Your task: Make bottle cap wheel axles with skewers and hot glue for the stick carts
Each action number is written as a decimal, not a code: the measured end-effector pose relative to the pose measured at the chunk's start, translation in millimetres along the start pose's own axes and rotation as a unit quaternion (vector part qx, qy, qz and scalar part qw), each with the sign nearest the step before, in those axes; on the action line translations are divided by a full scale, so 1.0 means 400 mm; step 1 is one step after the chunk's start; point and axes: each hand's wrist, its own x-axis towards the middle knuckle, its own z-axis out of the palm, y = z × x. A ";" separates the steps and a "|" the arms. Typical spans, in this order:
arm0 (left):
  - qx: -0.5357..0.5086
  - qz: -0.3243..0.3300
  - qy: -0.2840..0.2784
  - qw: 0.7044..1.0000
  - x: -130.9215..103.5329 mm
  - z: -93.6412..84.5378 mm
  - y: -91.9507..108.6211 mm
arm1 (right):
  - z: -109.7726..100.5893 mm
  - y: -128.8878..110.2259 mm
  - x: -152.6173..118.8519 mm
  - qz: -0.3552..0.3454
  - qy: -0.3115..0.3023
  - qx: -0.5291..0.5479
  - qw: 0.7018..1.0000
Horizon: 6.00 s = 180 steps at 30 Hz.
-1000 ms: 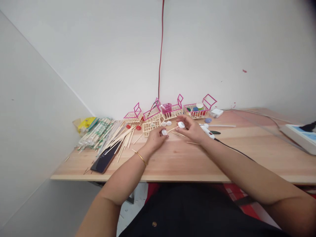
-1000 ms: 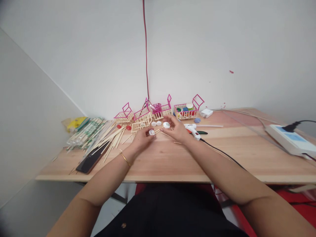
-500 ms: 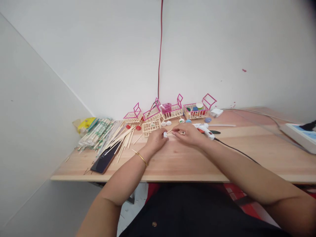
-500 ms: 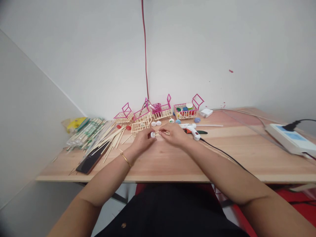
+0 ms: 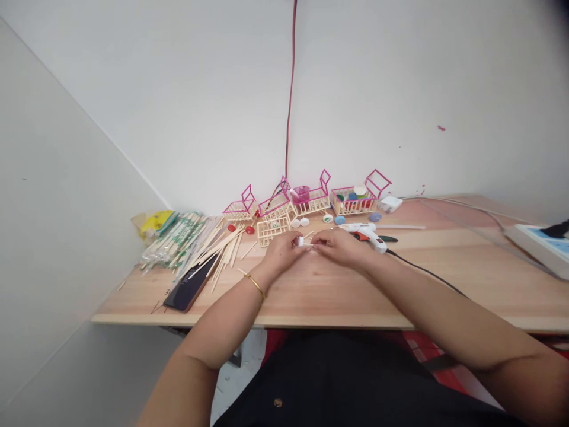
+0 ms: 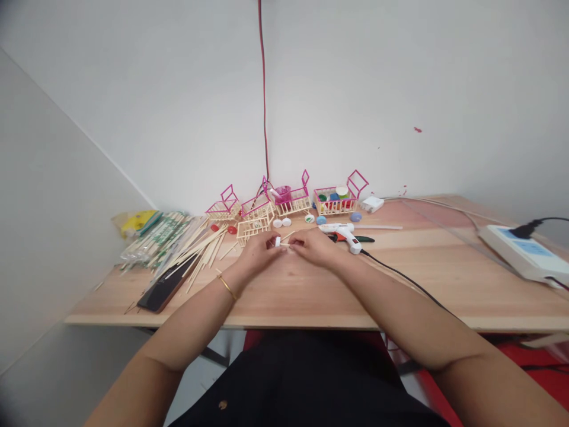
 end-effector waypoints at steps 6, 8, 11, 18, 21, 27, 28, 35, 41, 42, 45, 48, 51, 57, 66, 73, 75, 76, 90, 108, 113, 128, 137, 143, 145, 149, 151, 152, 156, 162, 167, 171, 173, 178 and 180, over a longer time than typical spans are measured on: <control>-0.039 -0.024 0.052 0.998 0.006 0.002 -0.017 | 0.006 0.000 -0.001 0.015 -0.010 -0.001 1.000; -0.046 -0.022 0.079 0.996 0.010 -0.001 -0.024 | 0.009 -0.002 -0.001 0.015 -0.019 0.001 1.000; -0.059 -0.035 0.102 0.992 0.016 -0.004 -0.031 | 0.014 -0.001 0.001 0.005 -0.021 0.013 1.000; -0.095 -0.067 0.144 0.983 0.022 -0.014 -0.031 | 0.003 0.010 0.005 0.014 0.022 0.032 0.999; -0.094 -0.088 0.208 0.970 0.025 -0.037 -0.028 | -0.004 0.003 0.002 0.022 0.012 0.047 0.999; -0.023 -0.102 0.232 0.967 0.030 -0.060 -0.037 | 0.004 0.002 -0.001 -0.002 -0.086 0.075 0.994; -0.007 -0.094 0.226 0.969 0.030 -0.058 -0.038 | 0.005 0.004 -0.001 -0.008 -0.092 0.077 0.993; 0.085 -0.051 0.171 0.980 0.019 -0.050 -0.022 | -0.009 -0.006 -0.005 -0.023 -0.093 0.073 0.993; 0.171 -0.070 0.119 0.975 0.013 -0.045 -0.017 | 0.004 -0.003 -0.008 -0.003 -0.128 0.106 0.986; 0.183 -0.071 0.120 0.973 0.012 -0.043 -0.019 | 0.006 -0.002 -0.008 -0.004 -0.132 0.106 0.986; 0.206 -0.074 0.124 0.968 0.010 -0.036 -0.026 | 0.007 -0.003 -0.007 -0.006 -0.137 0.108 0.985; 0.213 -0.075 0.126 0.966 0.008 -0.034 -0.033 | 0.006 -0.004 -0.006 -0.011 -0.139 0.096 0.986; 0.215 -0.092 0.118 0.965 0.009 -0.036 -0.037 | 0.009 0.002 -0.005 -0.023 -0.131 0.066 0.989; 0.218 -0.098 0.123 0.963 0.013 -0.041 -0.040 | 0.021 0.009 0.001 -0.050 -0.058 0.009 0.997; 0.211 -0.093 0.123 0.965 0.015 -0.049 -0.028 | 0.009 -0.010 0.002 -0.039 0.007 0.074 0.997; 0.215 -0.075 0.119 0.966 0.007 -0.037 -0.027 | -0.031 -0.017 0.020 0.124 0.192 0.364 0.903; 0.209 -0.077 0.123 0.967 0.007 -0.036 -0.029 | -0.049 -0.026 0.029 0.121 0.256 0.439 0.852; 0.206 -0.078 0.125 0.967 0.007 -0.037 -0.030 | -0.058 -0.032 0.033 0.115 0.273 0.460 0.837; 0.175 -0.101 0.133 0.970 0.019 -0.048 -0.046 | 0.005 0.024 0.143 -0.005 -0.044 -0.049 0.998; 0.090 0.158 0.164 0.970 -0.005 -0.020 0.031 | -0.024 0.017 0.149 -0.180 -0.142 -0.165 0.959; 0.048 0.135 0.114 0.983 -0.012 -0.018 0.064 | -0.080 -0.004 0.111 -0.150 -0.119 -0.033 0.981; 0.061 0.028 -0.050 0.996 0.028 0.014 0.118 | -0.171 0.054 0.103 -0.131 -0.159 0.118 0.971; -0.057 -0.072 0.000 0.996 0.036 -0.014 0.136 | -0.335 0.190 0.170 0.009 -0.067 -0.226 0.972; -0.071 0.028 0.077 0.994 0.015 -0.045 0.077 | -0.326 0.329 0.218 0.158 -0.106 -0.448 0.874; -0.087 0.056 0.100 0.990 0.011 -0.050 0.059 | -0.306 0.353 0.215 0.149 -0.087 -0.432 0.885; -0.119 0.056 0.106 0.986 0.002 -0.044 0.035 | -0.307 0.364 0.204 0.155 -0.062 -0.411 0.896; -0.140 0.051 0.093 0.984 -0.003 -0.039 0.029 | -0.324 0.349 0.197 0.153 -0.060 -0.415 0.895; -0.151 0.050 0.086 0.984 -0.006 -0.036 0.028 | -0.333 0.334 0.192 0.154 -0.048 -0.413 0.896; -0.183 0.040 0.068 0.980 -0.016 -0.031 0.024 | -0.329 0.228 0.151 0.204 0.100 -0.223 0.948; -0.168 0.017 0.067 0.983 -0.017 -0.031 0.017 | -0.195 0.069 0.060 0.254 0.029 0.281 0.925; -0.134 0.038 0.081 0.987 -0.019 -0.029 0.025 | -0.109 0.058 0.029 0.238 0.018 0.350 0.906; -0.093 0.053 0.090 0.990 -0.021 -0.026 0.030 | -0.077 0.054 0.029 0.163 -0.012 0.228 0.960; -0.081 0.056 0.092 0.991 -0.020 -0.024 0.027 | -0.067 0.044 0.028 0.130 -0.011 0.180 0.975; -0.060 0.069 0.089 0.992 -0.018 -0.020 0.015 | -0.056 0.022 0.015 0.124 -0.025 0.196 0.972; -0.058 0.082 0.083 0.992 -0.016 -0.019 0.013 | -0.054 0.017 0.013 0.139 -0.020 0.236 0.961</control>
